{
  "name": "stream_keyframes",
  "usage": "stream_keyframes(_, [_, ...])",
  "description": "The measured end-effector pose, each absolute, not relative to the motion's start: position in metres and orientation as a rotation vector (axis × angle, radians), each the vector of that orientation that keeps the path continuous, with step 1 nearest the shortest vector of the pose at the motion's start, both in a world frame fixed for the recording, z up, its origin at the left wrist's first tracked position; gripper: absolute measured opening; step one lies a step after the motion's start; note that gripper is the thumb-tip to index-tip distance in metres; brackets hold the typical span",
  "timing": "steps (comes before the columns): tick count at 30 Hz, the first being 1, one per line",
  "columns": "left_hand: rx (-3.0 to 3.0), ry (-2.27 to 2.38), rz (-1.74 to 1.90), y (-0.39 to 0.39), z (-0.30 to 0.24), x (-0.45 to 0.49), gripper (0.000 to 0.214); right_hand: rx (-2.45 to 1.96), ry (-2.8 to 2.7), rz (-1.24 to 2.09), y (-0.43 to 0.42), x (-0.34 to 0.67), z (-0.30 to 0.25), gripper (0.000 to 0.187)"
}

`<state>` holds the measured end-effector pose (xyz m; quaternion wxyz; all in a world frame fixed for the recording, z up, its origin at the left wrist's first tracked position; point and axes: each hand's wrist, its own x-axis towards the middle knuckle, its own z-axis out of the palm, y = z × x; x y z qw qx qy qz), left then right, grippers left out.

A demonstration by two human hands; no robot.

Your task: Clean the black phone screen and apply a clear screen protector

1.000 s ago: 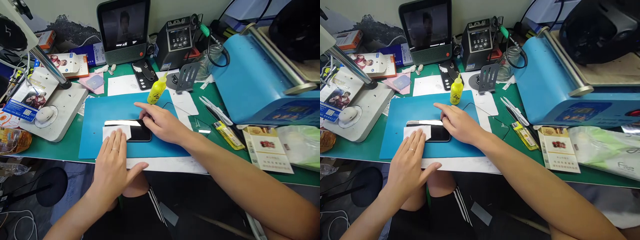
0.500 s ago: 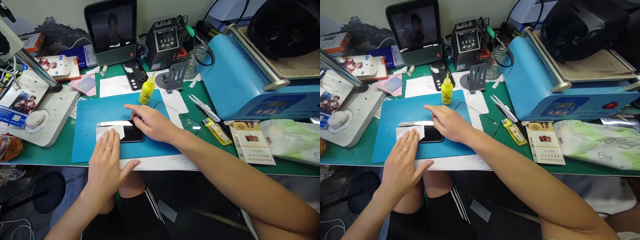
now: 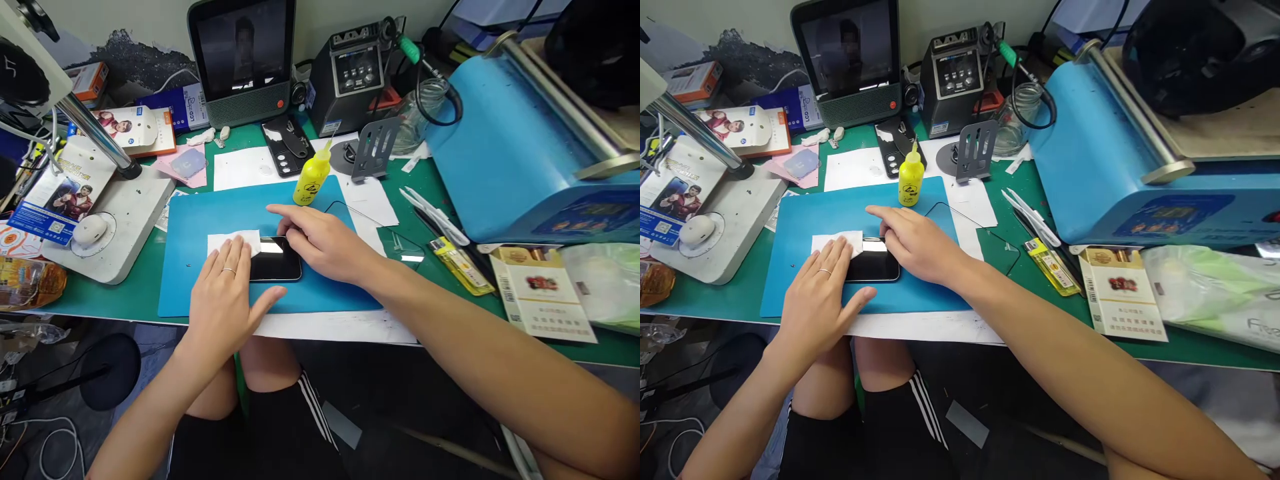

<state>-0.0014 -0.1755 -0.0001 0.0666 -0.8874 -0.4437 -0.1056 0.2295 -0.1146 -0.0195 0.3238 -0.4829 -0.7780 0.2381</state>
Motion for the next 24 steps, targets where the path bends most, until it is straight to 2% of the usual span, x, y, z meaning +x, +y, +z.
stream_keyframes(9, [-2.696, -1.351, -0.280, -0.174, 0.000, -0.015, 0.082, -1.223, -2.083, 0.628, -0.114, 0.230, -0.018, 0.050])
stream_keyframes(18, [-2.720, -1.314, -0.233, -0.187, 0.001, -0.012, 0.098, -1.277, -1.929, 0.674, -0.111, 0.232, -0.023, 0.053])
stream_keyframes(24, [-2.834, -1.250, -0.268, -0.185, -0.008, 0.028, 0.099, -1.264, -1.882, 0.655, -0.110, 0.231, -0.027, 0.048])
